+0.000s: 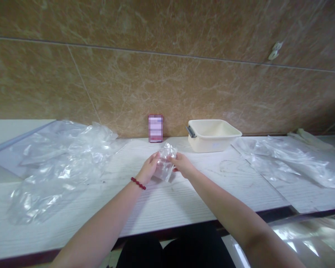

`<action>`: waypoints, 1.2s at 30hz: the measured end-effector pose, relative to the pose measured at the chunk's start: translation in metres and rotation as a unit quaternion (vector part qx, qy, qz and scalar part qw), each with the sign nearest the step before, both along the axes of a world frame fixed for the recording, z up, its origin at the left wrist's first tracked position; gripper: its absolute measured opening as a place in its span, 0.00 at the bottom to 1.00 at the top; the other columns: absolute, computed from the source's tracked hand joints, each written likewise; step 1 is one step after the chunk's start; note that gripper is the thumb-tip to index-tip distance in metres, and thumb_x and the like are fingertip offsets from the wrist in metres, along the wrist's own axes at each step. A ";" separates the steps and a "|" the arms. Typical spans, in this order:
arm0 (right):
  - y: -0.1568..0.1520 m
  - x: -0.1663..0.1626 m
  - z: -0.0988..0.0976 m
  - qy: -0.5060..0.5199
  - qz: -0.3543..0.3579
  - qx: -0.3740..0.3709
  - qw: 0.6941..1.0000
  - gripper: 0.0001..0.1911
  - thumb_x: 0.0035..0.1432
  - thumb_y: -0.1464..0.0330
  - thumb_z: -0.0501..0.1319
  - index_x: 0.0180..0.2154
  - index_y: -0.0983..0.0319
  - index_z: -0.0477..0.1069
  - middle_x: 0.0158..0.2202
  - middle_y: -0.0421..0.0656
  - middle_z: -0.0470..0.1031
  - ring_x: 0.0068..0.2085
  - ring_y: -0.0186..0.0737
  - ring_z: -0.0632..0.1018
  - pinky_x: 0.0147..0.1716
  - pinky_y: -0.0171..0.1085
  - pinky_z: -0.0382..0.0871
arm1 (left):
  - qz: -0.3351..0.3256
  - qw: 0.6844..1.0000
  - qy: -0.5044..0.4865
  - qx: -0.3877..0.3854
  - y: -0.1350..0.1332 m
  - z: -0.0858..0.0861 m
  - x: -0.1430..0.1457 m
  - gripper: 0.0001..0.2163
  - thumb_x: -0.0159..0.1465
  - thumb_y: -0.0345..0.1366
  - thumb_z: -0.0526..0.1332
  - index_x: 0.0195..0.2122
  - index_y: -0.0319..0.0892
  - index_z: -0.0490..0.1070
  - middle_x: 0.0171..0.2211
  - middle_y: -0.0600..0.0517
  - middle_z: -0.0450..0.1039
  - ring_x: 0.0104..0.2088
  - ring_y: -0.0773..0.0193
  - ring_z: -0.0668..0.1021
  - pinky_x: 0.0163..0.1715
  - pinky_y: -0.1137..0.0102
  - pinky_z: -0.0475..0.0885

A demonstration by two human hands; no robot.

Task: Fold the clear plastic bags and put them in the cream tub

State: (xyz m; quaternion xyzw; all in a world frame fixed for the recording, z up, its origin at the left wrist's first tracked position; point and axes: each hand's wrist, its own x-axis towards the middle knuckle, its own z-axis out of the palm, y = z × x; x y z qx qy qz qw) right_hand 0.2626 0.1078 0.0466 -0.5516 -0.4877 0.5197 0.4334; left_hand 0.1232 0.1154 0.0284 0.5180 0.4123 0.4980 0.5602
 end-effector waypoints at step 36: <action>-0.005 0.044 0.033 -0.353 0.093 0.141 0.920 0.13 0.47 0.58 0.56 0.28 0.61 0.67 0.16 0.35 0.65 0.15 0.26 0.64 0.16 0.27 0.56 | -0.384 0.922 0.052 0.010 -0.026 0.016 -0.002 0.28 0.54 0.32 0.57 0.55 0.48 0.49 0.38 0.50 0.68 0.30 0.71 0.68 0.31 0.76 0.62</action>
